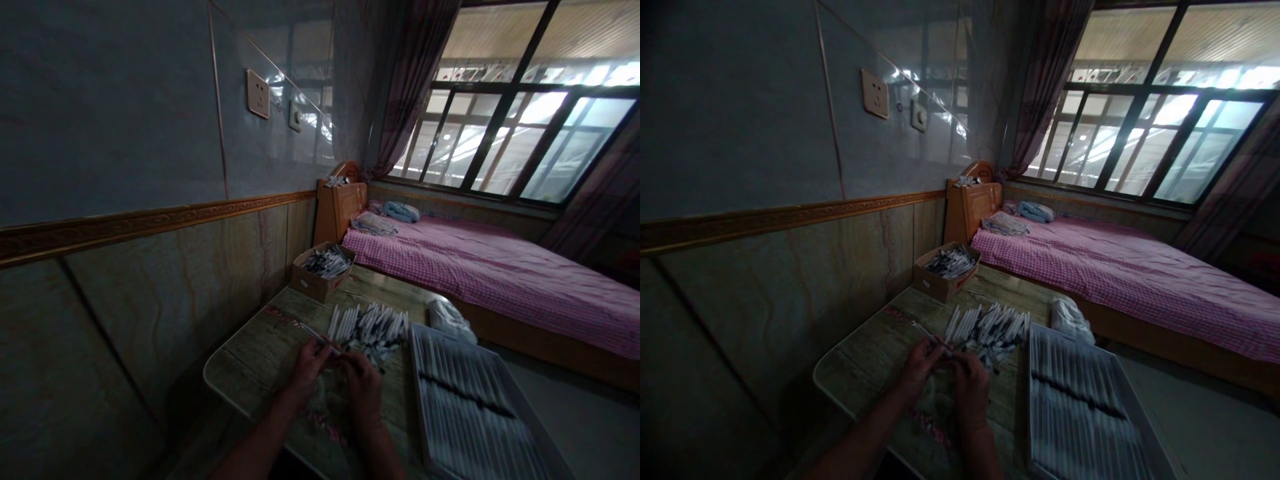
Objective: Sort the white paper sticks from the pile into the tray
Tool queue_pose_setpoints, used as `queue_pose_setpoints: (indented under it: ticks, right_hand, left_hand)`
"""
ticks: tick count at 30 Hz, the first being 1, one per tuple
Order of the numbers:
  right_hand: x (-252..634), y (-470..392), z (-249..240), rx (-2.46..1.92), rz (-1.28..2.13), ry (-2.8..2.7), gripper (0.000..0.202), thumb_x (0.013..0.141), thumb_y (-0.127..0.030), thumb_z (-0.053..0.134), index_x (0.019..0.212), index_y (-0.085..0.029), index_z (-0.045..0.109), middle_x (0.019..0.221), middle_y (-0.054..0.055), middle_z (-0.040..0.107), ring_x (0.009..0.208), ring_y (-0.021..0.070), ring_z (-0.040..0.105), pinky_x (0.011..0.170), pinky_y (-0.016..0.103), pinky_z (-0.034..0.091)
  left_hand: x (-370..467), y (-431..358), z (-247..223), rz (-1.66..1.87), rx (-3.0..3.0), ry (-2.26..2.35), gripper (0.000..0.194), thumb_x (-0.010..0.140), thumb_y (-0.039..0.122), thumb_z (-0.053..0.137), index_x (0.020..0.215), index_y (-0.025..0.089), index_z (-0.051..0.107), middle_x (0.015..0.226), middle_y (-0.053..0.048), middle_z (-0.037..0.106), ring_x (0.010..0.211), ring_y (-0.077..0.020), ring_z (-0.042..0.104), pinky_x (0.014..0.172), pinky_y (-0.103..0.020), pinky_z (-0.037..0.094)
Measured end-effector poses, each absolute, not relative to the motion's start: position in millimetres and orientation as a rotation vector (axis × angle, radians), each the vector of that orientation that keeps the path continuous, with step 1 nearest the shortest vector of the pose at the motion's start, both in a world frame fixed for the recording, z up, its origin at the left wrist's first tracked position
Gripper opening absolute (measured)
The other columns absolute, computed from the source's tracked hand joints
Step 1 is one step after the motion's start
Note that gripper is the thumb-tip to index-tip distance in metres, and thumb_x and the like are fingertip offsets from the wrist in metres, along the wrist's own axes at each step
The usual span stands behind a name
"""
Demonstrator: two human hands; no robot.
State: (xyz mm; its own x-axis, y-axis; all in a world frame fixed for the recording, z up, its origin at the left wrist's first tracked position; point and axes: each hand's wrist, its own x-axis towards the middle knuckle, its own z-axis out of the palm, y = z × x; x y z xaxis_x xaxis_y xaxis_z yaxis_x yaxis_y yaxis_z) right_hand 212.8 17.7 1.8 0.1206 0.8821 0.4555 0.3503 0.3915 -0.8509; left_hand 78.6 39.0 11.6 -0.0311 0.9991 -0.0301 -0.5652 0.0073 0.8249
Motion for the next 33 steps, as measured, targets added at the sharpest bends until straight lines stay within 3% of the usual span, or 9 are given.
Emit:
queue_pose_setpoints:
  ticks: [6, 13, 18, 23, 27, 30, 33]
  right_hand:
    - [210.3, 15.6, 5.7, -1.272, 0.548, -1.450, 0.022, 0.086, -0.039, 0.054, 0.082, -0.022, 0.067, 0.077, 0.003, 0.071, 0.070, 0.0187, 0.064, 0.065, 0.028, 0.049]
    - [210.6, 15.6, -14.0, -1.316, 0.217, -1.656, 0.034, 0.097, -0.037, 0.036, 0.074, -0.024, 0.057, 0.066, 0.001, 0.060, 0.060, 0.0164, 0.056, 0.060, 0.027, 0.042]
    - [216.5, 17.2, -22.4, -1.229, 0.086, -1.780, 0.030, 0.094, -0.032, 0.037, 0.085, -0.025, 0.064, 0.079, 0.006, 0.066, 0.071, 0.0201, 0.059, 0.065, 0.030, 0.044]
    - [212.4, 17.1, -12.0, -1.353, 0.306, -1.665, 0.031, 0.097, -0.039, 0.036, 0.080, -0.024, 0.057, 0.069, 0.001, 0.061, 0.062, 0.0161, 0.056, 0.060, 0.026, 0.044]
    - [216.0, 19.7, -21.6, -1.312, 0.150, -1.671, 0.030, 0.095, -0.040, 0.038, 0.086, -0.022, 0.061, 0.079, 0.005, 0.066, 0.071, 0.0183, 0.060, 0.064, 0.029, 0.046]
    - [221.8, 22.1, -35.8, -1.263, -0.009, -1.720, 0.031, 0.094, -0.035, 0.037, 0.093, -0.022, 0.065, 0.090, 0.010, 0.069, 0.083, 0.0219, 0.062, 0.071, 0.033, 0.047]
    - [223.7, 23.8, -40.7, -1.270, -0.133, -1.800, 0.033, 0.094, -0.024, 0.033, 0.091, -0.022, 0.066, 0.084, 0.009, 0.069, 0.076, 0.0204, 0.062, 0.066, 0.031, 0.045]
  left_hand:
    - [80.6, 39.3, 8.9, 1.463, 0.732, 0.791, 0.050, 0.049, 0.044, 0.087, 0.081, 0.016, 0.060, 0.072, -0.003, 0.073, 0.069, -0.0202, 0.070, 0.068, -0.031, 0.055]
    - [79.9, 32.7, 15.7, 1.410, 0.804, 0.786, 0.044, 0.054, 0.042, 0.086, 0.079, 0.016, 0.060, 0.074, -0.004, 0.073, 0.071, -0.0188, 0.069, 0.070, -0.029, 0.054]
    - [80.7, 31.7, 18.5, 1.391, 0.799, 0.804, 0.043, 0.053, 0.041, 0.087, 0.077, 0.016, 0.061, 0.071, -0.002, 0.071, 0.068, -0.0176, 0.067, 0.067, -0.028, 0.053]
    - [80.3, 34.0, 16.0, 1.441, 0.793, 0.797, 0.043, 0.053, 0.041, 0.087, 0.078, 0.016, 0.061, 0.071, -0.002, 0.071, 0.066, -0.0164, 0.066, 0.064, -0.027, 0.053]
    - [80.6, 31.0, 20.0, 1.401, 0.830, 0.790, 0.041, 0.054, 0.041, 0.086, 0.075, 0.016, 0.062, 0.071, -0.003, 0.071, 0.067, -0.0165, 0.066, 0.065, -0.027, 0.053]
    - [81.9, 28.9, 22.0, 1.388, 0.833, 0.788, 0.041, 0.053, 0.040, 0.087, 0.074, 0.016, 0.062, 0.069, -0.002, 0.069, 0.065, -0.0163, 0.065, 0.064, -0.027, 0.053]
    - [83.1, 28.8, 21.1, 1.382, 0.830, 0.796, 0.042, 0.051, 0.039, 0.088, 0.074, 0.016, 0.062, 0.069, -0.002, 0.069, 0.065, -0.0164, 0.065, 0.063, -0.028, 0.053]
